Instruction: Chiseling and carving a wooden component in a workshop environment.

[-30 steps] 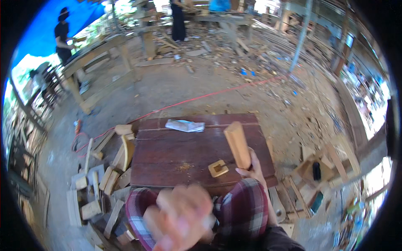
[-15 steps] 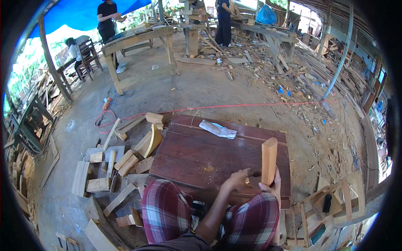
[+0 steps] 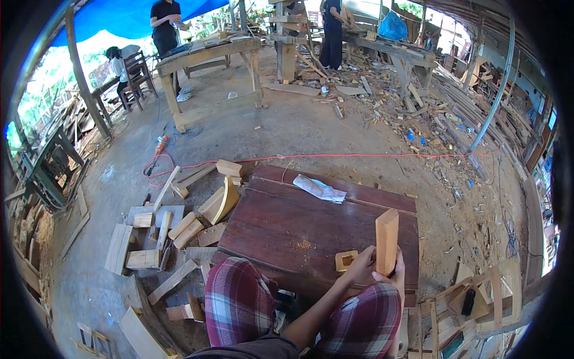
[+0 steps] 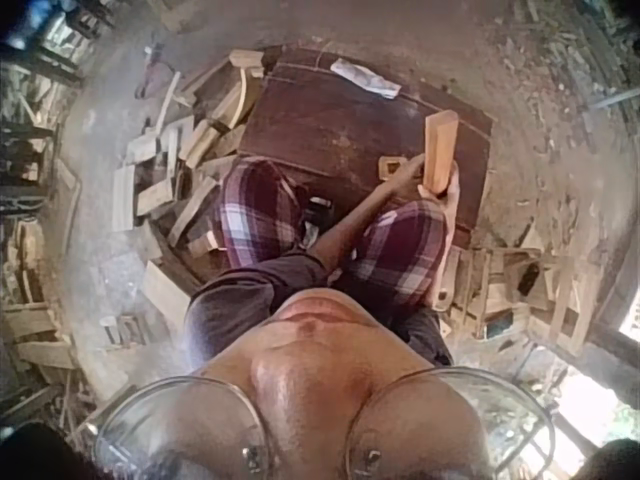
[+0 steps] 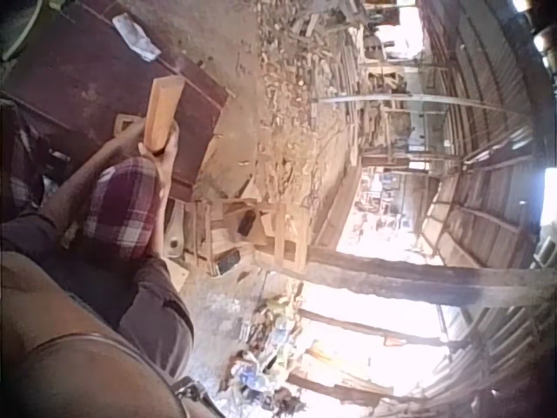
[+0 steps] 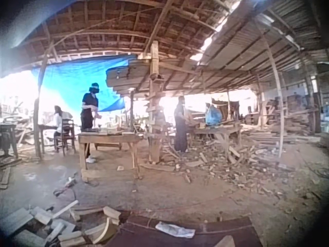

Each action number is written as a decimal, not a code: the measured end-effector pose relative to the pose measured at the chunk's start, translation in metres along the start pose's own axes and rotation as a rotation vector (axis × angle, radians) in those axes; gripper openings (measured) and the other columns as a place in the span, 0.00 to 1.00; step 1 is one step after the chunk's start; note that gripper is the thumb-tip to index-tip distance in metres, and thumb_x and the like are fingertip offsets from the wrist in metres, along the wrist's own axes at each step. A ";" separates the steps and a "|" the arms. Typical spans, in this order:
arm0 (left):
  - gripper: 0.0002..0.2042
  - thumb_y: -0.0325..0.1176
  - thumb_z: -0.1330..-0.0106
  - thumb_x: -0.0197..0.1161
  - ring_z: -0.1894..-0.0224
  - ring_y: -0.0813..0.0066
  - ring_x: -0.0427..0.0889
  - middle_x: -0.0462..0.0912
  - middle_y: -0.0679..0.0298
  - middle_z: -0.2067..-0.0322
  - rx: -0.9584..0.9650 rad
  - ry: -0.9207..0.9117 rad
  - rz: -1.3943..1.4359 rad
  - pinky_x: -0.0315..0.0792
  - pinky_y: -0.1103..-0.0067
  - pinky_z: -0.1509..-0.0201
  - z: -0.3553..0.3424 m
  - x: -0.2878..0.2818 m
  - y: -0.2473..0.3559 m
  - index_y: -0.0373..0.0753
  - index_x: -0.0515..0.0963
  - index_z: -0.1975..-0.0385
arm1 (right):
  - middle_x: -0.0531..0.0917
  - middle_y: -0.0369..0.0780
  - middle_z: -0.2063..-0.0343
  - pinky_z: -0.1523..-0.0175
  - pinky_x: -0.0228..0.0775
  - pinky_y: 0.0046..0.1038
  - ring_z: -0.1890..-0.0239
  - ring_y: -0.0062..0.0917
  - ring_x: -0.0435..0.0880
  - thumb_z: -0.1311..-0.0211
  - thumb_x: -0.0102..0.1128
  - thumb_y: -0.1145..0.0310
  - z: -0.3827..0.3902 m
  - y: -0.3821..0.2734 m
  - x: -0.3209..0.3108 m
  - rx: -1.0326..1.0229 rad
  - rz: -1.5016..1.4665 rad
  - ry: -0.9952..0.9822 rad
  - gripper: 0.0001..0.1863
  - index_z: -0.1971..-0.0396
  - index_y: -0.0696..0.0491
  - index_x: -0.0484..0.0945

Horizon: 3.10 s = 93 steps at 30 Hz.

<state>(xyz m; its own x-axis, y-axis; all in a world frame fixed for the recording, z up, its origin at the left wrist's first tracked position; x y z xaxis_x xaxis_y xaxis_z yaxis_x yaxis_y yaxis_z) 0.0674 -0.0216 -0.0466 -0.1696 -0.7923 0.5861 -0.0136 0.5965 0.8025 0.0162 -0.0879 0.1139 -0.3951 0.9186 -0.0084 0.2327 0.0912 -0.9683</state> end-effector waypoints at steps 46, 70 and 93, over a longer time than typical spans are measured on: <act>0.14 0.27 0.33 0.58 0.47 0.61 0.79 0.78 0.50 0.52 0.164 -0.010 -0.404 0.73 0.70 0.45 0.010 0.017 0.027 0.33 0.68 0.50 | 0.74 0.39 0.50 0.39 0.64 0.30 0.47 0.27 0.74 0.67 0.71 0.75 0.002 0.017 -0.010 0.041 -0.048 0.022 0.48 0.38 0.56 0.60; 0.13 0.28 0.35 0.61 0.52 0.65 0.81 0.81 0.53 0.58 0.146 -0.011 -0.231 0.74 0.72 0.49 0.009 0.028 0.026 0.34 0.70 0.54 | 0.73 0.39 0.50 0.40 0.64 0.30 0.47 0.27 0.74 0.64 0.72 0.76 0.008 0.010 -0.010 0.069 -0.107 0.086 0.45 0.39 0.55 0.61; 0.21 0.39 0.53 0.75 0.51 0.57 0.82 0.86 0.64 0.58 -0.327 -0.107 -1.689 0.72 0.53 0.48 -0.050 0.053 0.186 0.48 0.85 0.56 | 0.65 0.52 0.38 0.29 0.49 0.45 0.32 0.42 0.60 0.52 0.67 0.73 0.006 0.110 -0.083 -0.265 0.262 0.154 0.47 0.31 0.60 0.51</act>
<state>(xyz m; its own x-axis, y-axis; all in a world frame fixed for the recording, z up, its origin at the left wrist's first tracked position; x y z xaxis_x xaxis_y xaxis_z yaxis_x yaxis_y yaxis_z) 0.1047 0.0406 0.1394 -0.2394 -0.4462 -0.8623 -0.0487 -0.8815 0.4696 0.0686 -0.1563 0.0068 -0.1589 0.9689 -0.1895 0.5373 -0.0762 -0.8400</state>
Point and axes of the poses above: each hand's wrist, its own z-axis away from the middle knuckle, its own x-axis out of the palm, y = z × x, the point moved 7 cm from there along -z, towards the middle knuckle
